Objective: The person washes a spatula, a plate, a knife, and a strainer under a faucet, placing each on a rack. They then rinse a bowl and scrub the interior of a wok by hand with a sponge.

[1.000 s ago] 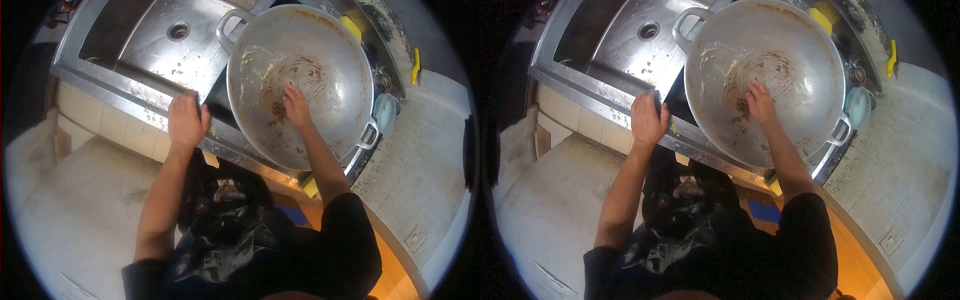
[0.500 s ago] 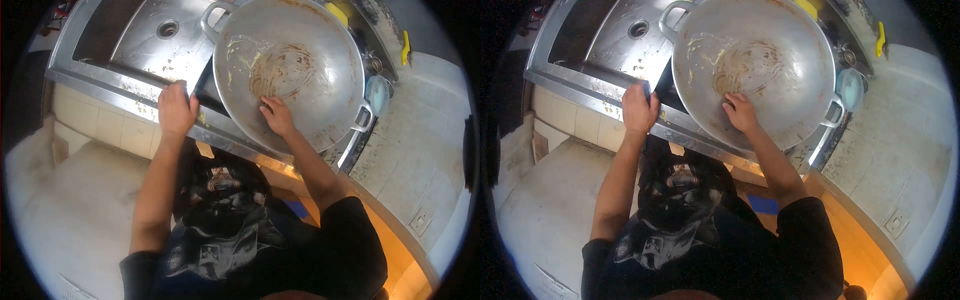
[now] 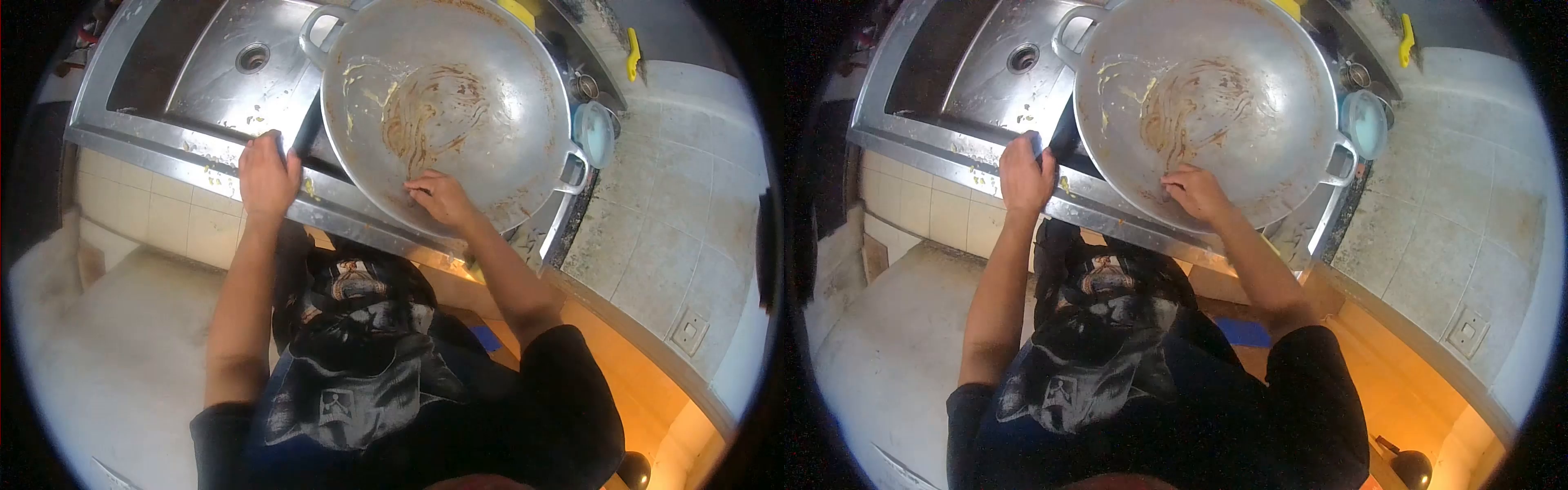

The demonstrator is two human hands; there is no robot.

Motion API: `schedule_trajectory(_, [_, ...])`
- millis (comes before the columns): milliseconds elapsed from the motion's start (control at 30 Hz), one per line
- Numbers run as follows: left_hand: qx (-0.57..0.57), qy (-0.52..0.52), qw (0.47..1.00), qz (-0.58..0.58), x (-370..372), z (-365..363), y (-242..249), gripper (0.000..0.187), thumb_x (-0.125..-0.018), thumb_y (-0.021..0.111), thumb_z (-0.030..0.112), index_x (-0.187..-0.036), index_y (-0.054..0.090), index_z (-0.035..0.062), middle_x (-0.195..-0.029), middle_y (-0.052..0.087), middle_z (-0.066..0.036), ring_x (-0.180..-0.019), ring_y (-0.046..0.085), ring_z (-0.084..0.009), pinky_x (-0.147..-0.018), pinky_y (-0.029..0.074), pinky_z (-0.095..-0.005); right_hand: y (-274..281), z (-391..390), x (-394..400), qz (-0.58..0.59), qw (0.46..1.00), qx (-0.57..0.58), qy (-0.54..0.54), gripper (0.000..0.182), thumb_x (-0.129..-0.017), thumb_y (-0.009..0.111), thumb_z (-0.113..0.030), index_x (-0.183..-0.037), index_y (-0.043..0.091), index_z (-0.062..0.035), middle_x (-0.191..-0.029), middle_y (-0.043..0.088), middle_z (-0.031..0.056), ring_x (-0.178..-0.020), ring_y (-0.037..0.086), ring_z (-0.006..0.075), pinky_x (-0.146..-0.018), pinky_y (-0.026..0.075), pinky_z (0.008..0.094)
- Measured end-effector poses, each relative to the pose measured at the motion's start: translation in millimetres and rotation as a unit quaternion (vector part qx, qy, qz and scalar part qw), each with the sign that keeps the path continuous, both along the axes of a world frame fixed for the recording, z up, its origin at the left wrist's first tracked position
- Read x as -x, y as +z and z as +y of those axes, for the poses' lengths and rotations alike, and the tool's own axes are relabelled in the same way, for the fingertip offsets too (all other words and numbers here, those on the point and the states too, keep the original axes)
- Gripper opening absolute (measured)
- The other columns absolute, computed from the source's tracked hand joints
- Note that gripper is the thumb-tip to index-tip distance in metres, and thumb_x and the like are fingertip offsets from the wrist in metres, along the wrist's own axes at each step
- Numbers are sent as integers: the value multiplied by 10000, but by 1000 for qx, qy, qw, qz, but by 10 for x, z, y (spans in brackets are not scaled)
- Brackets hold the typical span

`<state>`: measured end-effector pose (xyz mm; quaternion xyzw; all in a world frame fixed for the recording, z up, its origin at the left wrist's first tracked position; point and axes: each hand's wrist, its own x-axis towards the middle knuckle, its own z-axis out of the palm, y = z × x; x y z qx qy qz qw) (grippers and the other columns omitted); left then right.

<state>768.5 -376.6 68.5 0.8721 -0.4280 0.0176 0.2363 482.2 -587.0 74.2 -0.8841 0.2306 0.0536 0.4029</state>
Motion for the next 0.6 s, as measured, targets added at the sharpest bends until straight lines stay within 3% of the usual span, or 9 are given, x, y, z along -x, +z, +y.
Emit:
schedule_trajectory(167, [-2,1,1000,-6,7,12,-22,357,-903,651,196,-1191,563,4,-1049,619,-226,-1030,588,-415,-959,439,-508,95,-469,430,15,990,-37,132,240,-895,637,-129,-1089,748,-40,-977,683,159,-935,664,363,-835,539,414])
schedule_trajectory(433, [-2,3,1000,-15,17,-11,-34,344,-906,648,195,-1180,565,5,-1053,625,-228,-1048,587,-418,-964,443,-510,514,-63,599,169,985,21,7,274,-900,624,-147,-1131,739,-52,-1156,672,158,-1047,654,367,-928,522,441])
schedule_trajectory(500, [-35,13,999,32,21,-7,-19,390,-892,666,227,-1206,564,19,-1080,642,-258,-1130,583,-440,-1100,395,-514,472,165,506,179,983,38,-32,273,-908,618,-157,-1133,738,-59,-1163,673,161,-1053,651,373,-928,522,445])
schedule_trajectory(533, [-35,12,999,31,23,-1,-21,390,-892,666,227,-1206,564,19,-1080,642,-258,-1130,583,-440,-1100,395,-514,440,264,432,189,978,55,-69,273,-915,612,-166,-1136,736,-66,-1170,673,165,-1059,648,380,-928,522,448])
schedule_trajectory(600, [-14,6,1000,-10,20,-2,-25,337,-903,648,190,-1173,568,5,-1063,626,-225,-1051,588,-416,-966,442,-509,363,428,189,147,984,45,-87,266,-923,604,-168,-1134,736,-73,-1167,672,173,-1055,647,386,-925,522,448])
